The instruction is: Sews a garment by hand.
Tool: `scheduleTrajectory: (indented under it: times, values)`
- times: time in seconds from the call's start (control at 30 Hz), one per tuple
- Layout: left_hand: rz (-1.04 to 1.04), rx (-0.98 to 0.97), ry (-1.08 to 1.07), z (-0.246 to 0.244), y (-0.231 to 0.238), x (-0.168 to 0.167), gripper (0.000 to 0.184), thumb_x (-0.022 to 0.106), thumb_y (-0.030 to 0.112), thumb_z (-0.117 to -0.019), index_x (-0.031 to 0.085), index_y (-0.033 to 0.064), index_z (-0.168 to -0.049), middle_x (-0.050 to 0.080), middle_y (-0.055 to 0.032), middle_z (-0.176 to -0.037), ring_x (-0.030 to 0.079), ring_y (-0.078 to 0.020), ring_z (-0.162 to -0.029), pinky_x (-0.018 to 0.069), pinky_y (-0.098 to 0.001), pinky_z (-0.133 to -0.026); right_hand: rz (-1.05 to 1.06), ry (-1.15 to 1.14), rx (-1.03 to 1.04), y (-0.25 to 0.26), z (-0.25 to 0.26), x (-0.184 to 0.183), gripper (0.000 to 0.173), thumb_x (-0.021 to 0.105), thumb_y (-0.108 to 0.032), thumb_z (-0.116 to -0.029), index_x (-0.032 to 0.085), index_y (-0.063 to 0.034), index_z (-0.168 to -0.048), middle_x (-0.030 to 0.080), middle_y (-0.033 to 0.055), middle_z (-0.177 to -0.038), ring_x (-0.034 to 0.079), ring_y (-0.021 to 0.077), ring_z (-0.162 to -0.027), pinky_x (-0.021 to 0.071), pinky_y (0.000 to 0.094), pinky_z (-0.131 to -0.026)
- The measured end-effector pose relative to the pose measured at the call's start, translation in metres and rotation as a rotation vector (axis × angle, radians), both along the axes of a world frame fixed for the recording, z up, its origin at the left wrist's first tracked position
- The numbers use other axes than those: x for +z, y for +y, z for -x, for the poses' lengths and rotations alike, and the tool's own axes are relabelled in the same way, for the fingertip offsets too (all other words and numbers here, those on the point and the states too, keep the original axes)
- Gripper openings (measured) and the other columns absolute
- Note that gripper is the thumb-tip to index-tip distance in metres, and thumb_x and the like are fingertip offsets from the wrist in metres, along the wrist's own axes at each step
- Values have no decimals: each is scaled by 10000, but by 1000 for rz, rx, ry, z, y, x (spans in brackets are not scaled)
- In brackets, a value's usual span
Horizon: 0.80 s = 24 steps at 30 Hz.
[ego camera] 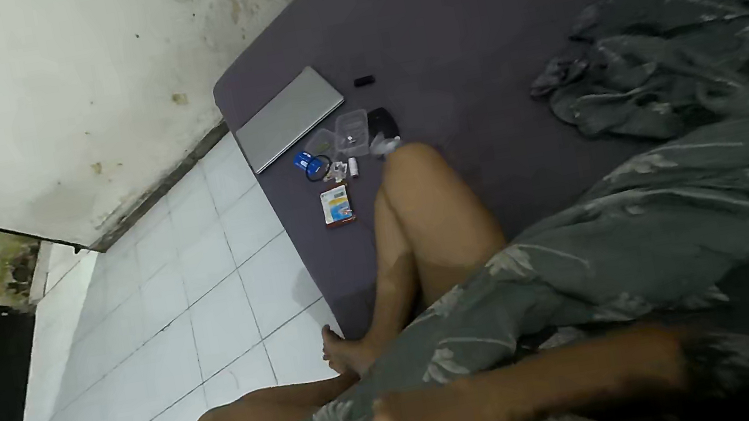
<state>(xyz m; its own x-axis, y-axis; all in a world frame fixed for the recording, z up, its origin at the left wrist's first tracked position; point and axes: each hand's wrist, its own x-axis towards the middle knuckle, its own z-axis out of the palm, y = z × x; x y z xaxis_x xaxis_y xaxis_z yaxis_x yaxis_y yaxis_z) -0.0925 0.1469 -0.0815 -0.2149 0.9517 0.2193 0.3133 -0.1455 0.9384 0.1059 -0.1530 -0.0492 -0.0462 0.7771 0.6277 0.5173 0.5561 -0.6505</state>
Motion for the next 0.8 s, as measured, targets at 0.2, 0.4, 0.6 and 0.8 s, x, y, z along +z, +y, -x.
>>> scheduleTrajectory:
  times: [0.2,0.4,0.6,0.8]
  values:
    - [-192,-175,-80,0,-2,47,349,533,57,-1024,445,-186,-1259,583,-64,-958,559,58,-790,500,-172,-782,647,-49,-311,-33,-97,10,260,566,-95,-1032,708,121,-1006,694,281,-1008,682,422,-976,524,530,-913]
    - [-298,-213,-101,8,-21,61,237,570,46,-1006,477,-68,-1192,620,134,-808,628,97,-739,547,-156,-740,349,5,-598,-29,-118,-10,199,605,-32,-930,741,76,-1028,708,222,-954,687,301,-855,565,393,-800]
    - [-174,-69,-115,9,1,32,306,578,79,-1013,502,-124,-1228,614,11,-885,577,69,-748,504,-158,-732,171,-75,-653,-19,-106,-6,196,684,-154,-899,773,18,-865,728,119,-781,674,126,-685,547,210,-667]
    - [-4,-55,-34,-26,41,1,406,556,81,-1018,496,-191,-1313,648,-273,-1102,608,-143,-925,490,-295,-873,36,-284,-335,-13,-79,10,328,550,-218,-1029,724,-25,-829,672,84,-723,640,109,-656,519,160,-642]
